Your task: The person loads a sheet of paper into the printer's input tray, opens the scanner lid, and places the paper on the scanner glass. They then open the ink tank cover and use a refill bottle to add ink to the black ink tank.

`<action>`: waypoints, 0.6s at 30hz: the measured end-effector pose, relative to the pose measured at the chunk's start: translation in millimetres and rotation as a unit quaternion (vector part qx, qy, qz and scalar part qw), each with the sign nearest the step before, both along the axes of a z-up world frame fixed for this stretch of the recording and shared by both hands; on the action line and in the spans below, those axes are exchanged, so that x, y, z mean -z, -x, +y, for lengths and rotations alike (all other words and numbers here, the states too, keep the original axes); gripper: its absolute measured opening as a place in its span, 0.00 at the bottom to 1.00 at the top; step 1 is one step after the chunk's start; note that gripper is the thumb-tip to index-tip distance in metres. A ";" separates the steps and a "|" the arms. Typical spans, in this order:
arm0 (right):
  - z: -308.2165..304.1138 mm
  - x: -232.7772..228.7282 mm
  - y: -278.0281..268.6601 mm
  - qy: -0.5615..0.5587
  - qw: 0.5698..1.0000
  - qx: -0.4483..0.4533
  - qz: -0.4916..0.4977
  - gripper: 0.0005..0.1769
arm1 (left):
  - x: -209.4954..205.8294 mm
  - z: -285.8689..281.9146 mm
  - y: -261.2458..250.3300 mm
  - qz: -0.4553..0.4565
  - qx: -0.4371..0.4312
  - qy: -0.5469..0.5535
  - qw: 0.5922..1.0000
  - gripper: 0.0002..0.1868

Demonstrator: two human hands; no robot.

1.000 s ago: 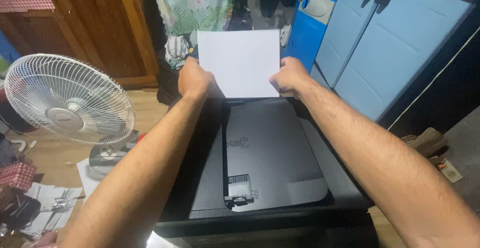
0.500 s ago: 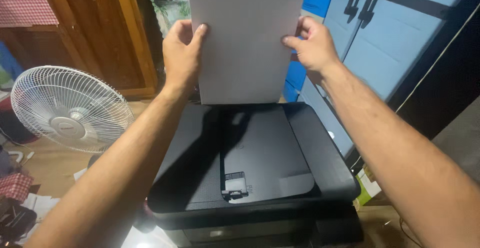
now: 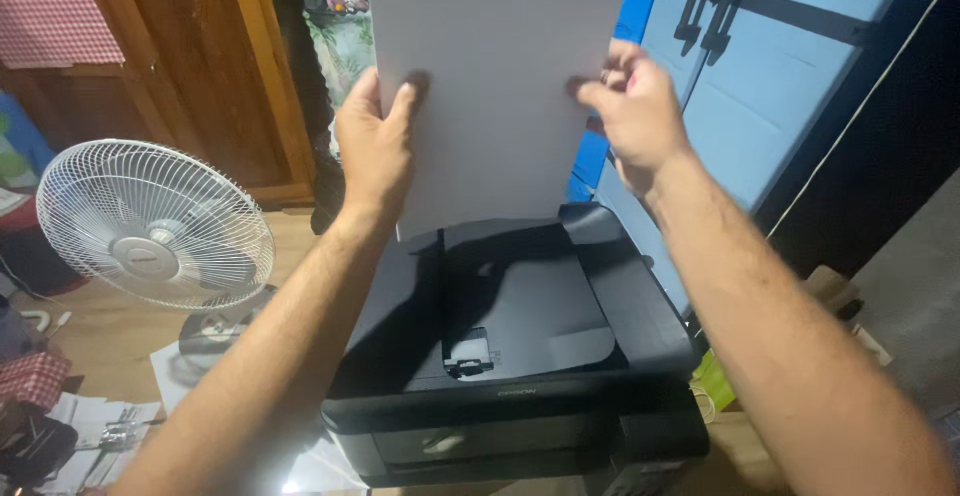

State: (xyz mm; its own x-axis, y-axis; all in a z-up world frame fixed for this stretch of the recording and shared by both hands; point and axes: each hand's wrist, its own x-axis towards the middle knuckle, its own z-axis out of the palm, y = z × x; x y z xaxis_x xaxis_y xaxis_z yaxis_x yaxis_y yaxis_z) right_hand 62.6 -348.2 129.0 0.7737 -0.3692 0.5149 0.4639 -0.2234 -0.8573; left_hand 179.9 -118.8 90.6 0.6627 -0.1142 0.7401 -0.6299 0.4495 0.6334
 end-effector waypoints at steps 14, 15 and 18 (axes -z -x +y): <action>24.3 22.9 7.6 -0.049 0.992 -0.117 0.024 0.17 | 2.6 16.8 4.9 0.004 -0.031 -0.012 0.999 0.12; 29.8 21.3 6.8 -0.051 0.991 -0.122 0.020 0.18 | 0.3 22.9 5.0 0.005 -0.019 -0.006 1.000 0.12; 50.3 26.0 6.1 -0.072 0.988 -0.118 0.063 0.18 | 0.5 40.0 8.0 0.016 -0.009 -0.001 1.000 0.12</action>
State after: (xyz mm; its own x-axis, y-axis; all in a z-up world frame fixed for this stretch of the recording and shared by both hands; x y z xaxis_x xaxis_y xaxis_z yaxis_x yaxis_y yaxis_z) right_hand 56.5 -297.8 103.0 0.9015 -0.2324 0.3651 0.3770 0.0071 -0.9262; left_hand 171.9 -78.8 90.1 0.6878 -0.1036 0.7185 -0.6174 0.4369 0.6541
